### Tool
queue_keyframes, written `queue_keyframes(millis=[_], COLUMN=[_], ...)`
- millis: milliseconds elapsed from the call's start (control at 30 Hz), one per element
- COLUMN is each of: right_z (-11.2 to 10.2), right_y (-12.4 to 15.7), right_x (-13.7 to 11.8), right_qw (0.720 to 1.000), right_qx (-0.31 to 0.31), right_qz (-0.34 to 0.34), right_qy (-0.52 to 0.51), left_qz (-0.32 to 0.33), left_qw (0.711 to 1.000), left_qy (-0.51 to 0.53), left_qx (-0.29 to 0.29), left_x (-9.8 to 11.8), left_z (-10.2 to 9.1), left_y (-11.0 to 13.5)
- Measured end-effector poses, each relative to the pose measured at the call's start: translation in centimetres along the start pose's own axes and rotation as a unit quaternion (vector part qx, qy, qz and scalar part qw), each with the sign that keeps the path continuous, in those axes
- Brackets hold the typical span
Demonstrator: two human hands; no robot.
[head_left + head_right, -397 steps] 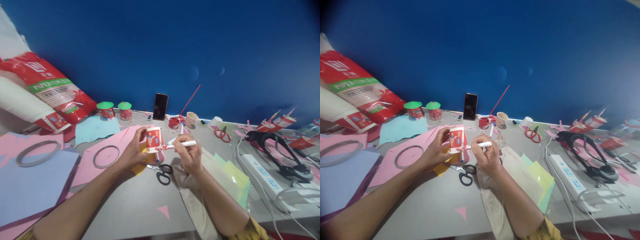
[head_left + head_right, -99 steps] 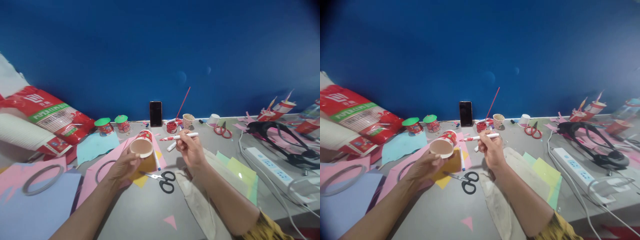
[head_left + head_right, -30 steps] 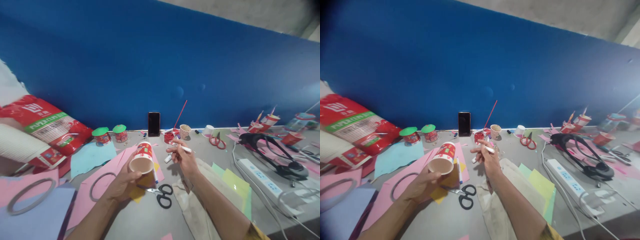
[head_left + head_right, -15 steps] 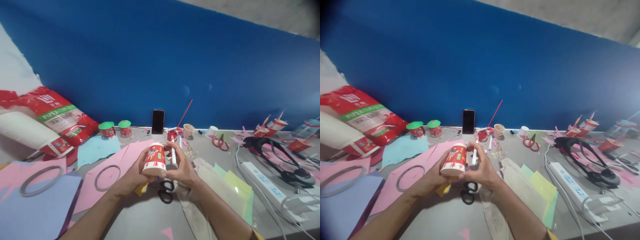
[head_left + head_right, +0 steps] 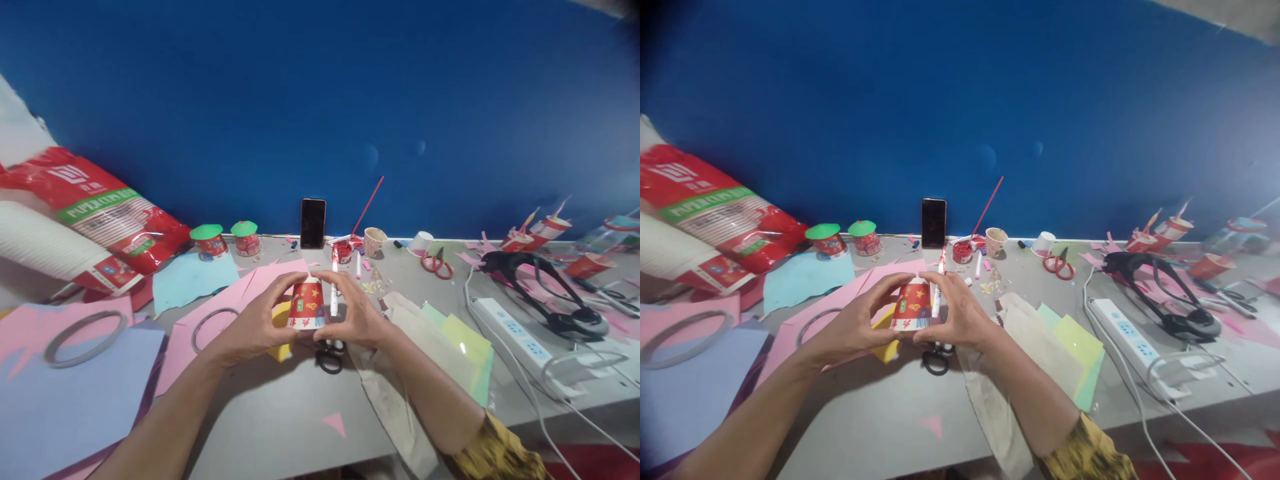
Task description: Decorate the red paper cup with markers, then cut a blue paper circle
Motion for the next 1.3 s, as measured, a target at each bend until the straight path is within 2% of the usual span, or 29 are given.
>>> queue_keyframes(millis=[133,233,333,467,600,700,800,933,1033,1200,1300], right_z=[-0.4,-0.5,-0.8,-0.5,0.2,0.1,-0.8,-3.6,-5.1,-5.2,-4.4], right_y=[0.1,0.2,0.1,-0.1,-0.2,-0.2,-0.1,0.5,1.1,1.3,1.1], right_x=[0.7,1.1,1.0,0.1,-0.5,-0.5,-0.6,-1.5,-2.9,-4.6,-5.2], right_qw=[0.996,0.994,0.996,0.999,0.998,0.999,0.999,0.981,0.966,0.965,0.970], right_qx=[0.021,0.034,0.049,0.035,-0.002,-0.002,0.036,0.165,0.232,0.257,0.240], right_qz=[0.041,0.055,0.052,0.011,-0.015,-0.016,-0.005,-0.014,-0.023,-0.025,-0.042], right_qy=[-0.076,-0.092,-0.050,0.036,0.055,0.027,-0.030,-0.095,-0.111,-0.042,0.008], left_qz=[-0.007,0.005,0.024,0.003,-0.009,-0.008,0.010,0.051,0.053,0.039,0.049], left_qw=[0.984,0.971,0.981,0.998,0.999,0.996,0.990,0.980,0.984,0.989,0.987], left_qy=[0.176,0.234,0.189,0.070,-0.039,-0.093,-0.138,-0.186,-0.166,-0.131,-0.143], left_qx=[-0.023,-0.049,-0.046,-0.005,-0.003,0.006,0.028,0.038,0.041,0.054,0.056], left_x=[0.1,0.0,-0.8,-1.8,-0.9,0.0,0.7,1.2,0.7,-0.3,0.0], left_z=[0.2,0.3,-0.1,-0.7,-0.3,-0.3,-1.0,-1.3,-0.9,-0.2,-0.1], left_y=[0.0,-0.2,-0.7,-0.7,-0.2,0.2,0.5,1.2,1.6,1.8,1.9])
Point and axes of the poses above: each hand's wrist, its own y-axis away from the middle knuckle, its own z-axis out of the palm, x = y × z, the point moved 8 cm from there along -y, towards the middle knuckle, and after that the axes turned 6 degrees about x, right-handed, at the moved point
